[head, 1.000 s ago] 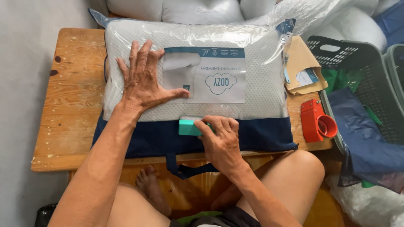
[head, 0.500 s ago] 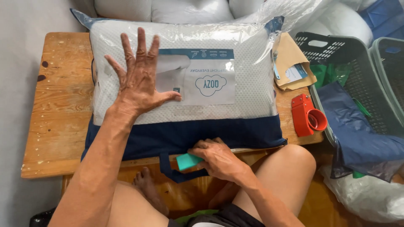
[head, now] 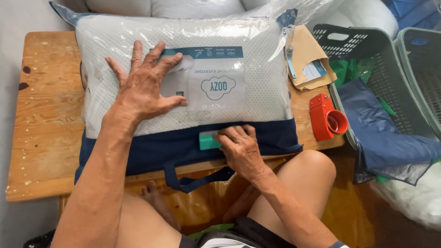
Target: Inserting a pillow into a carrying bag and applying a label using a squeegee tool.
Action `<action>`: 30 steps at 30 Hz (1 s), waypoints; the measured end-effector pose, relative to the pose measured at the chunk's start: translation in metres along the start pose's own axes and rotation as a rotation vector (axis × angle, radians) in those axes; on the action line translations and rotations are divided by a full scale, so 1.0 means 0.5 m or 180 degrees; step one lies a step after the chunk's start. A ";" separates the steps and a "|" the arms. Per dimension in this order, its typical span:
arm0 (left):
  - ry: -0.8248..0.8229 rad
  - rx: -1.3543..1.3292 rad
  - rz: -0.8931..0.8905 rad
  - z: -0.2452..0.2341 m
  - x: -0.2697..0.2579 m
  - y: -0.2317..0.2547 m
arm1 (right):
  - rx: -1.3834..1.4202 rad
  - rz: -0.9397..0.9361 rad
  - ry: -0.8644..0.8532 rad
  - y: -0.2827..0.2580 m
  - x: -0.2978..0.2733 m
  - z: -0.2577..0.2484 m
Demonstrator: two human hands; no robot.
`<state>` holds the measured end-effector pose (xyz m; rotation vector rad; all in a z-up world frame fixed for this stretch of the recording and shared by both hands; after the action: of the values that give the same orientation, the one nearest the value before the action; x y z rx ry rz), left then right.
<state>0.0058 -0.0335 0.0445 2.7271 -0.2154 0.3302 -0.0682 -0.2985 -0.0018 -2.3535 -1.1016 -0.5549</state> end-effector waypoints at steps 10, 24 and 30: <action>0.1033 0.0132 0.0584 0.093 0.016 0.013 | 0.0529 0.0442 -0.1969 0.026 -0.058 -0.053; 0.1065 -0.0014 0.0605 0.098 0.014 0.010 | -0.0287 0.0435 -0.0909 0.075 -0.081 -0.048; 0.0998 -0.0065 0.0655 0.088 0.013 0.012 | -0.0232 0.0270 -0.1616 0.057 -0.069 -0.117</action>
<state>0.0196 -0.0571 0.0089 2.5912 -0.4085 0.7994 -0.0754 -0.3688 0.0192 -2.6693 -1.1940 0.0457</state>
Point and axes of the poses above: each hand's wrist, its own x-axis towards the middle knuckle, its own z-axis out of the palm, y = z × x, the point moved 1 cm from there along x, towards the middle knuckle, and after that the axes turned 4 degrees about x, right-handed, at the moved point
